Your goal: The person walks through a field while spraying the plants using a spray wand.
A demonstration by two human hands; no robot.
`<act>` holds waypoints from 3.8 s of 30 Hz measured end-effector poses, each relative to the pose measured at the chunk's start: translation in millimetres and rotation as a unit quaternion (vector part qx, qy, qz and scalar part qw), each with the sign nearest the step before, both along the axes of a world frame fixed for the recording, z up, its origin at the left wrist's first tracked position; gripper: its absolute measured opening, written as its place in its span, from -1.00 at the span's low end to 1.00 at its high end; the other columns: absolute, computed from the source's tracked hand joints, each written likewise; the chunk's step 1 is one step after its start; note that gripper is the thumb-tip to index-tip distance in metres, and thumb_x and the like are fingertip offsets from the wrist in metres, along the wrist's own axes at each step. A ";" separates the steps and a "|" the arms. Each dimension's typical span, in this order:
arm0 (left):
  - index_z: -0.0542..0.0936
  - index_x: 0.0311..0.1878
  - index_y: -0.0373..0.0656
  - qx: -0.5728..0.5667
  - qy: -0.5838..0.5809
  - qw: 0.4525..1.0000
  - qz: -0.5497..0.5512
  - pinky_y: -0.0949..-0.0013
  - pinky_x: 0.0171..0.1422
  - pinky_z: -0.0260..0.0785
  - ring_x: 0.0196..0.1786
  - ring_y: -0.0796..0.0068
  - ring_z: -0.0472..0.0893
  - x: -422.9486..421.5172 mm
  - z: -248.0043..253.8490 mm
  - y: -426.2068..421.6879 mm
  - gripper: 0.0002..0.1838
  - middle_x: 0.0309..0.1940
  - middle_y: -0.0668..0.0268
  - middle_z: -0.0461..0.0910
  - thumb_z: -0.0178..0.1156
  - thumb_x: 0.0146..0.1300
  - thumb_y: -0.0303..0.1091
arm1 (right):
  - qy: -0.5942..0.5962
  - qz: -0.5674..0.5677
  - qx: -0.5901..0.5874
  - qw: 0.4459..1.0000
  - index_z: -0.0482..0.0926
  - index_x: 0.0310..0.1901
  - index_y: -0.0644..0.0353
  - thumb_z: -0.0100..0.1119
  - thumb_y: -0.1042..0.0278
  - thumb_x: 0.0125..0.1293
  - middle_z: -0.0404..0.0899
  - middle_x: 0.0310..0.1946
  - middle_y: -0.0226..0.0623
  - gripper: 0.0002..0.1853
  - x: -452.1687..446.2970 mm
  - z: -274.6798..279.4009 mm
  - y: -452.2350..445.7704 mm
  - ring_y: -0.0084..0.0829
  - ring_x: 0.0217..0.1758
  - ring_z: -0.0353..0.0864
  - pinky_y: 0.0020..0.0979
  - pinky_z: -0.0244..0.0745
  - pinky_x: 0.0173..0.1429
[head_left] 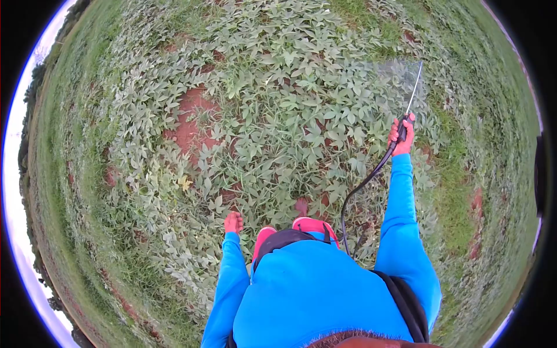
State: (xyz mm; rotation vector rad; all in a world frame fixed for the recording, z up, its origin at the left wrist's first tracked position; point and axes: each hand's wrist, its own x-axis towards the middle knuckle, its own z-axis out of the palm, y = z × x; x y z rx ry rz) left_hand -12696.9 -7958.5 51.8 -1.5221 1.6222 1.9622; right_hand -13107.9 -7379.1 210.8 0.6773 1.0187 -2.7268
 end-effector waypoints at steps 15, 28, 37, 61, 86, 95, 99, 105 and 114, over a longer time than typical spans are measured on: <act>0.56 -0.27 -0.13 -0.082 -0.077 0.984 0.138 0.36 -0.67 0.28 -0.64 0.46 0.48 115.1 -6.3 -37.3 -0.59 -0.51 0.30 0.57 -0.04 0.34 0.04 | -0.030 0.176 -0.089 0.980 0.44 0.07 0.27 0.06 0.12 0.32 0.42 -0.52 -0.35 -0.57 6.5 8.7 -116.0 -0.59 -0.69 0.33 -0.56 0.28 -0.68; 0.53 -0.24 -0.10 0.096 -0.062 0.981 0.156 0.42 -0.67 0.20 -0.64 0.54 0.40 -2.6 -57.6 -103.0 -0.67 -0.55 0.33 0.51 0.01 0.36 -0.02 | -0.167 0.456 0.021 0.874 0.36 0.24 0.18 0.08 0.20 0.31 0.39 -0.50 -0.39 -0.51 85.5 13.8 -367.0 -0.62 -0.68 0.31 -0.56 0.22 -0.70; 0.55 -0.27 -0.08 0.101 -0.011 0.978 0.181 0.47 -0.60 0.24 -0.61 0.61 0.39 -82.6 -44.1 -197.5 -0.64 -0.55 0.42 0.49 0.05 0.36 0.04 | -0.044 0.746 0.124 0.653 0.45 0.14 0.23 0.19 0.17 0.21 0.43 -0.49 -0.43 -0.51 91.4 21.1 -642.7 -0.65 -0.60 0.37 -0.55 0.25 -0.58; 0.54 -0.25 -0.06 0.116 -0.041 0.956 0.267 0.38 -0.59 0.30 -0.60 0.53 0.42 -55.2 -61.0 -344.6 -0.66 -0.52 0.35 0.54 -0.01 0.38 0.02 | 0.029 0.794 0.142 0.591 0.49 -0.02 0.18 0.33 0.03 0.09 0.42 -0.51 -0.48 -0.50 23.2 65.0 -931.7 -0.69 -0.65 0.34 -0.62 0.11 -0.70; 0.52 -0.19 -0.10 0.109 -0.072 0.989 0.071 0.38 -0.59 0.28 -0.60 0.52 0.43 -315.3 -77.4 -416.2 -0.64 -0.52 0.35 0.52 0.04 0.34 0.04 | -0.176 0.276 0.024 0.945 0.42 0.13 0.24 0.12 0.14 0.27 0.42 -0.51 -0.37 -0.52 -258.3 56.1 -581.4 -0.60 -0.69 0.33 -0.57 0.25 -0.69; 0.54 -0.17 -0.13 0.050 0.029 0.997 0.047 0.52 -0.62 0.25 -0.61 0.61 0.43 -482.1 -15.8 -453.2 -0.65 -0.51 0.38 0.53 0.03 0.41 -0.01 | -0.057 0.076 -0.031 0.995 0.49 -0.06 0.27 0.16 0.11 0.26 0.45 -0.52 -0.34 -0.61 -438.9 14.8 -508.8 -0.54 -0.67 0.40 -0.53 0.36 -0.66; 0.54 -0.17 -0.11 0.017 0.020 0.998 0.053 0.52 -0.60 0.28 -0.61 0.61 0.42 -498.8 2.7 -471.8 -0.64 -0.50 0.40 0.54 0.01 0.40 0.02 | -0.001 0.035 -0.046 0.998 0.48 -0.09 0.29 0.17 0.14 0.26 0.49 -0.48 -0.26 -0.64 -523.5 -5.0 -485.8 -0.49 -0.63 0.42 -0.52 0.39 -0.60; 0.51 -0.19 -0.09 0.021 -0.066 0.996 0.048 0.40 -0.57 0.35 -0.59 0.51 0.47 -457.6 -14.0 -491.3 -0.60 -0.50 0.35 0.56 0.01 0.36 0.08 | 0.057 0.059 -0.097 0.992 0.44 0.02 0.39 0.15 0.17 0.28 0.43 -0.46 -0.25 -0.56 -604.7 13.6 -491.8 -0.50 -0.60 0.39 -0.53 0.38 -0.57; 0.53 -0.25 -0.16 -0.145 0.009 0.989 0.022 0.38 -0.65 0.27 -0.66 0.49 0.42 -419.6 -35.4 -491.6 -0.64 -0.54 0.27 0.55 -0.05 0.35 -0.04 | -0.008 0.195 -0.147 0.970 0.42 0.13 0.39 0.06 0.13 0.33 0.42 -0.46 -0.27 -0.50 -569.7 22.3 -570.1 -0.54 -0.67 0.35 -0.55 0.32 -0.66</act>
